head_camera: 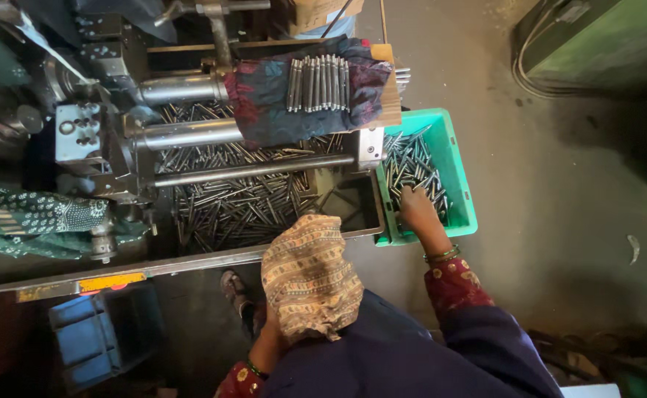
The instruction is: The person operates a metalworking machine, inserting small metal rods into the machine and adjusting controls. They wipe the machine with a cloth and collect finished metal pieces into a green bin.
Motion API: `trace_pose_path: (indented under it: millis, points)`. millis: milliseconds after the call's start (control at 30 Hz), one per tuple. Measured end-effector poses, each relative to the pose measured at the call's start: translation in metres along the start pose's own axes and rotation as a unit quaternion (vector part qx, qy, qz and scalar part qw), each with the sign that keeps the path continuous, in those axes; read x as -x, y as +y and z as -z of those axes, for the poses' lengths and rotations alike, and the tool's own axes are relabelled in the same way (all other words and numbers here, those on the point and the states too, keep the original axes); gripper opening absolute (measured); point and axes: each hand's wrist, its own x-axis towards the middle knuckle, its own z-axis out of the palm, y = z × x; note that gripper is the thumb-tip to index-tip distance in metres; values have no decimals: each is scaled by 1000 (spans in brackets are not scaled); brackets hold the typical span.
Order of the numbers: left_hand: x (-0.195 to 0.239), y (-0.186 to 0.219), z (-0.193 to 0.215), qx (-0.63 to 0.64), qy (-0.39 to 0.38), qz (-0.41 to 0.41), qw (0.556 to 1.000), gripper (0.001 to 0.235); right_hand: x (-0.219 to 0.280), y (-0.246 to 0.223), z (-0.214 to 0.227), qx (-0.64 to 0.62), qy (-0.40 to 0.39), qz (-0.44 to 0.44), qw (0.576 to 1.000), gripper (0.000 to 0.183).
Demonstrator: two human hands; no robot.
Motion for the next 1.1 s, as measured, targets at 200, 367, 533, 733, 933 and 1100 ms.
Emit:
trace_pose_path:
  millis: [200, 367, 533, 733, 933, 1100]
  points:
    - [0, 2, 4, 4, 1, 10, 1000, 60, 13, -21, 11, 18, 34, -64, 997, 35]
    - [1, -2, 8, 8, 1, 19, 1000, 61, 23, -17, 21, -11, 46, -48, 998, 20]
    - [-1, -7, 11, 8, 1, 26, 1000, 61, 25, -17, 30, -41, 46, -18, 998, 28]
    - [-6, -12, 13, 10, -4, 35, 999, 61, 26, -33, 49, -78, 33, -6, 996, 25]
    - [-5, -19, 17, 15, -6, 30, 999, 62, 27, -43, 72, -86, 2, 64, 994, 31]
    - [-4, -24, 20, 23, -7, 18, 1000, 62, 20, -43, 73, -86, 8, 145, 986, 22]
